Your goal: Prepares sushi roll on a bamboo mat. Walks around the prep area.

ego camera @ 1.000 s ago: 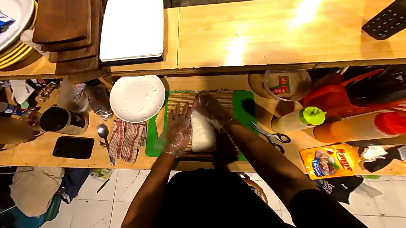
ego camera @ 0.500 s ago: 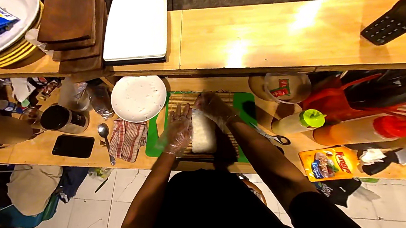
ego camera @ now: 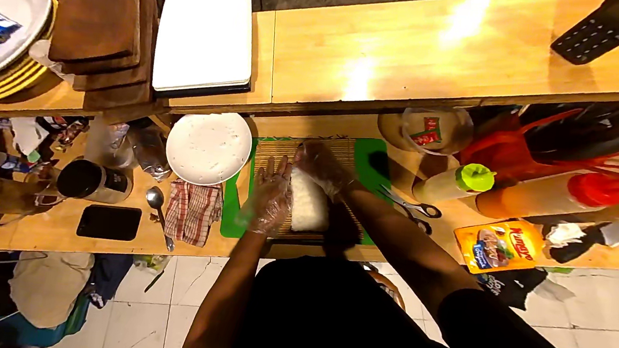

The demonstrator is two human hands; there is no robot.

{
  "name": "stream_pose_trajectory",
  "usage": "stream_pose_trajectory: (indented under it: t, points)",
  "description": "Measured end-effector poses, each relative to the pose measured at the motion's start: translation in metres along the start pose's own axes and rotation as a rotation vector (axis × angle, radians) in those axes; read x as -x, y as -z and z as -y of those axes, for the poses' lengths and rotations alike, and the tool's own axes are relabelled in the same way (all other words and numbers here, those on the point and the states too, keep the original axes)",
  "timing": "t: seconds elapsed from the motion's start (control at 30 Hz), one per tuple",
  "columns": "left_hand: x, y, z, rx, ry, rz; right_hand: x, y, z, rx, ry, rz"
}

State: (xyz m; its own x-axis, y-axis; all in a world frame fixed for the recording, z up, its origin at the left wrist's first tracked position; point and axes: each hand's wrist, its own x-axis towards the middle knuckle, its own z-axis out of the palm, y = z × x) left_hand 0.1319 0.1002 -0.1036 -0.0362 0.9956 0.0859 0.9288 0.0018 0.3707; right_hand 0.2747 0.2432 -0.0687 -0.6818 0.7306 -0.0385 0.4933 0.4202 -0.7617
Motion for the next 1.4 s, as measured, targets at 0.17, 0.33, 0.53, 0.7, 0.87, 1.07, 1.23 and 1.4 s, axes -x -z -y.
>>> stream_pose_trajectory:
  t: [0.17, 0.33, 0.53, 0.7, 0.87, 1.07, 1.23, 1.4]
  points:
    - [0.0, 0.001, -0.001, 0.01, 0.006, -0.009, -0.013, 0.009, 0.011, 0.138, -0.031, 0.103]
    - [-0.001, -0.001, -0.001, -0.015, 0.01, 0.006, -0.015, 0.011, 0.016, 0.158, -0.065, 0.123]
    - [0.0, 0.0, -0.002, -0.012, 0.033, -0.017, 0.003, 0.023, -0.003, -0.233, -0.113, -0.12]
    - [0.001, -0.002, 0.0, -0.029, 0.007, -0.023, 0.017, 0.011, -0.005, -0.024, -0.049, -0.117]
    - [0.002, 0.001, -0.001, -0.028, 0.025, 0.009, 0.014, -0.003, -0.007, -0.032, 0.028, -0.086]
    - [0.001, 0.001, -0.002, -0.065, 0.022, 0.002, 0.002, 0.002, -0.005, 0.127, 0.025, -0.009]
    - [0.001, 0.0, 0.0, -0.05, 0.014, 0.028, -0.008, 0.006, 0.005, 0.2, -0.077, 0.102]
    - [-0.001, 0.004, -0.003, -0.086, 0.037, 0.041, -0.022, 0.005, 0.016, 0.344, -0.161, 0.117]
